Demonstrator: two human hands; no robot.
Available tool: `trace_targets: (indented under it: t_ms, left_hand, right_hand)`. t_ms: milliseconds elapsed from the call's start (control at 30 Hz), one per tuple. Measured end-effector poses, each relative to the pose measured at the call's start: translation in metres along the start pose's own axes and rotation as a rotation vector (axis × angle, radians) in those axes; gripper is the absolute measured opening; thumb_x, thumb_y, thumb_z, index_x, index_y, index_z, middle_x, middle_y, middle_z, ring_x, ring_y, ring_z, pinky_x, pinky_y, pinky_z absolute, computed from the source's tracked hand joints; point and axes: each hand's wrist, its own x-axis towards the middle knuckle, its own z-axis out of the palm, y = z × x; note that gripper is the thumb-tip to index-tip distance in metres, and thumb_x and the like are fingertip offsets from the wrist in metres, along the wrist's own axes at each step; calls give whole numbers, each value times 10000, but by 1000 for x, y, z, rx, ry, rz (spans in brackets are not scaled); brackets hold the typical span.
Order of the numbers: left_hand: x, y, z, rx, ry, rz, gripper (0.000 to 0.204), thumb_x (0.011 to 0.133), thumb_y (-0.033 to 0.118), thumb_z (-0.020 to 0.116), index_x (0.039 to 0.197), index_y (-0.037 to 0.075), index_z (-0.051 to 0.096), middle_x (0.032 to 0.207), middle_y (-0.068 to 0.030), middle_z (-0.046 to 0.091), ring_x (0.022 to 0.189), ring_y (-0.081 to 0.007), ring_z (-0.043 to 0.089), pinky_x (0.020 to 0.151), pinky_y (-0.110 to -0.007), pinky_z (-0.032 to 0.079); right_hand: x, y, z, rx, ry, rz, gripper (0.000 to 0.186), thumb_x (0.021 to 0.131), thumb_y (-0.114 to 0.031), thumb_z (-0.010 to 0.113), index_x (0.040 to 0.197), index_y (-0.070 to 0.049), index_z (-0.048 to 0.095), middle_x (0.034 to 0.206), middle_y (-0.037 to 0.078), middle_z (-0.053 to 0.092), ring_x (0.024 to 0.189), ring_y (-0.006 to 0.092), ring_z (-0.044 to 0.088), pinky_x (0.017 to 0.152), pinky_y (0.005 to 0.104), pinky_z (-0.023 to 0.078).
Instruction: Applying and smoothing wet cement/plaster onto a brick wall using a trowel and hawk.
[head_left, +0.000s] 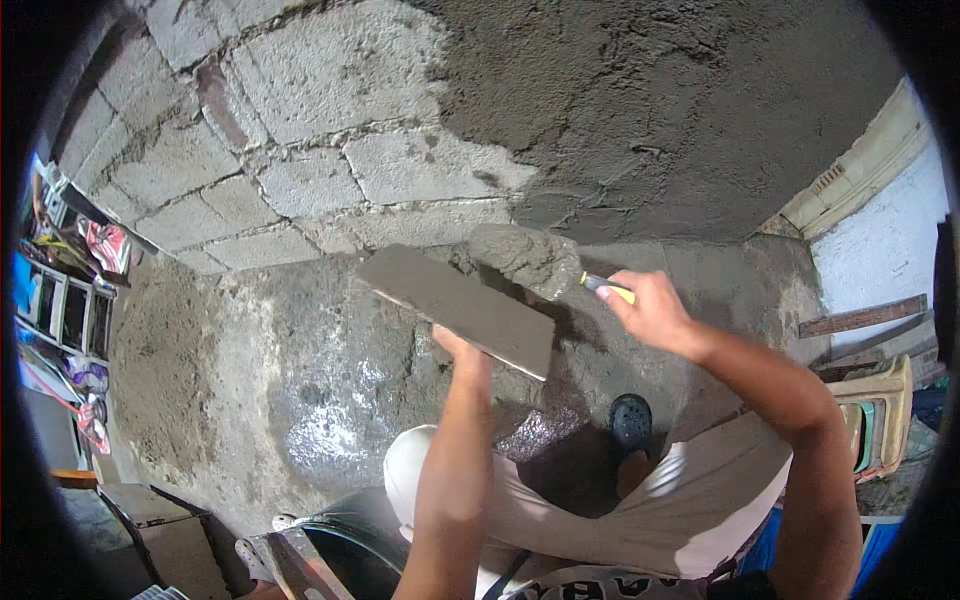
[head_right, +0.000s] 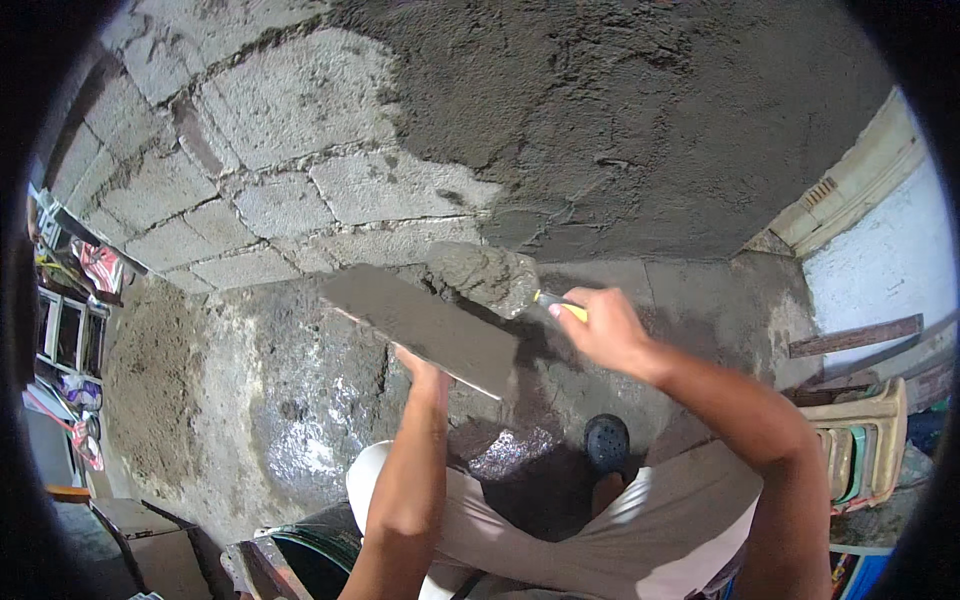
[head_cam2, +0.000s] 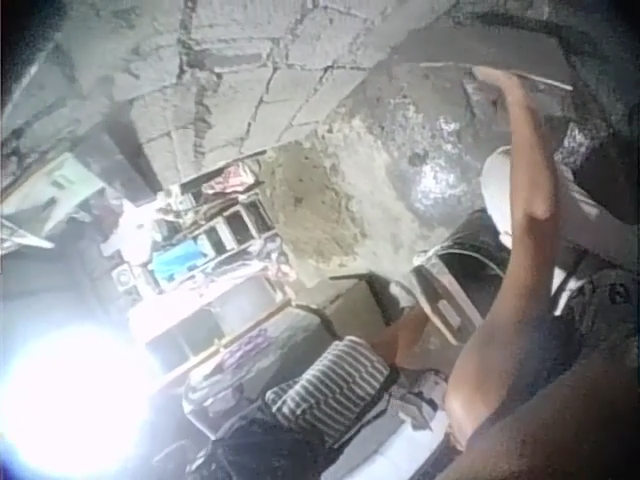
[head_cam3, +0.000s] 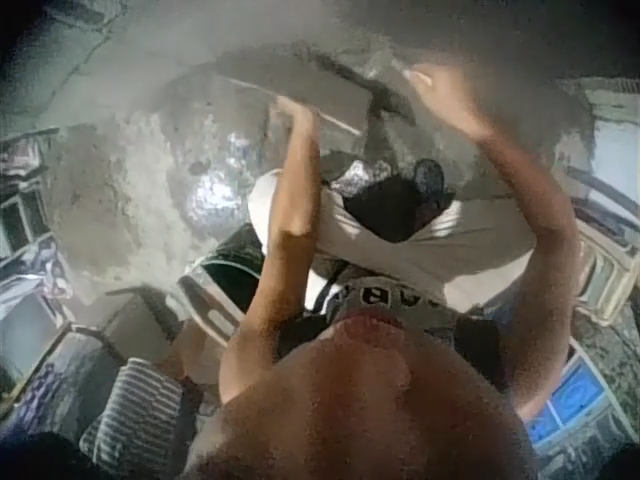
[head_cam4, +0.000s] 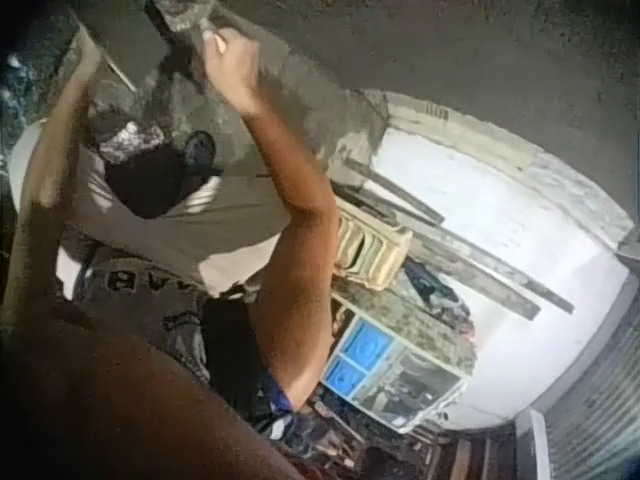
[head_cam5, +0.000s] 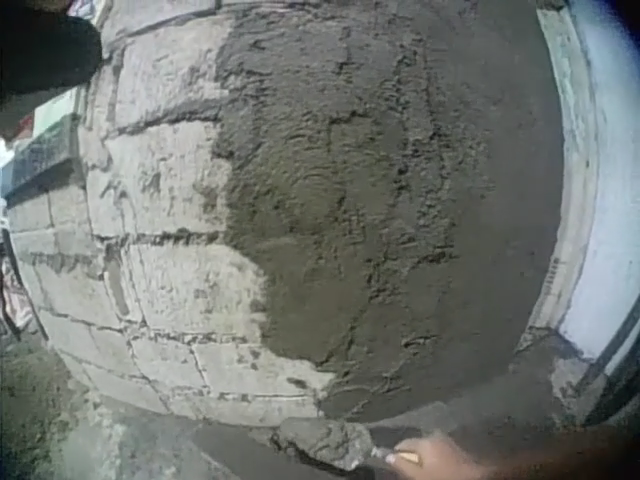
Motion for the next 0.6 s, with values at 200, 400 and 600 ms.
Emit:
trace_targets:
  t_ms: [200, 400, 600]
  left_hand:
    - [2, -71, 33, -145, -150, 15, 517, 999, 420, 477, 1373, 63, 494, 1308, -124, 565, 1098, -299, 619, 921, -480, 547]
    - [-3, -81, 55, -476, -132, -131, 575, 1000, 480, 410, 1403, 76, 473, 1347, -131, 539, 1175, -336, 568, 957, -524, 519]
    - [-1, -85, 80, -735, -119, -236, 626, 1001, 531, 354, 1429, 86, 455, 1380, -138, 516, 1240, -367, 526, 986, -561, 495]
  right_hand:
    - [-19, -11, 14, -589, 287, -618, 349, 857, -259, 719, 1090, -9, 650, 722, 86, 587, 599, 243, 605, 514, 362, 484]
    - [-15, -10, -33, -784, 401, -739, 389, 810, -226, 745, 1091, 24, 647, 714, 49, 555, 594, 194, 568, 513, 329, 464]
    - [-19, 31, -59, -575, 343, -458, 404, 841, -252, 739, 1151, -26, 611, 757, 73, 573, 623, 256, 588, 495, 376, 454]
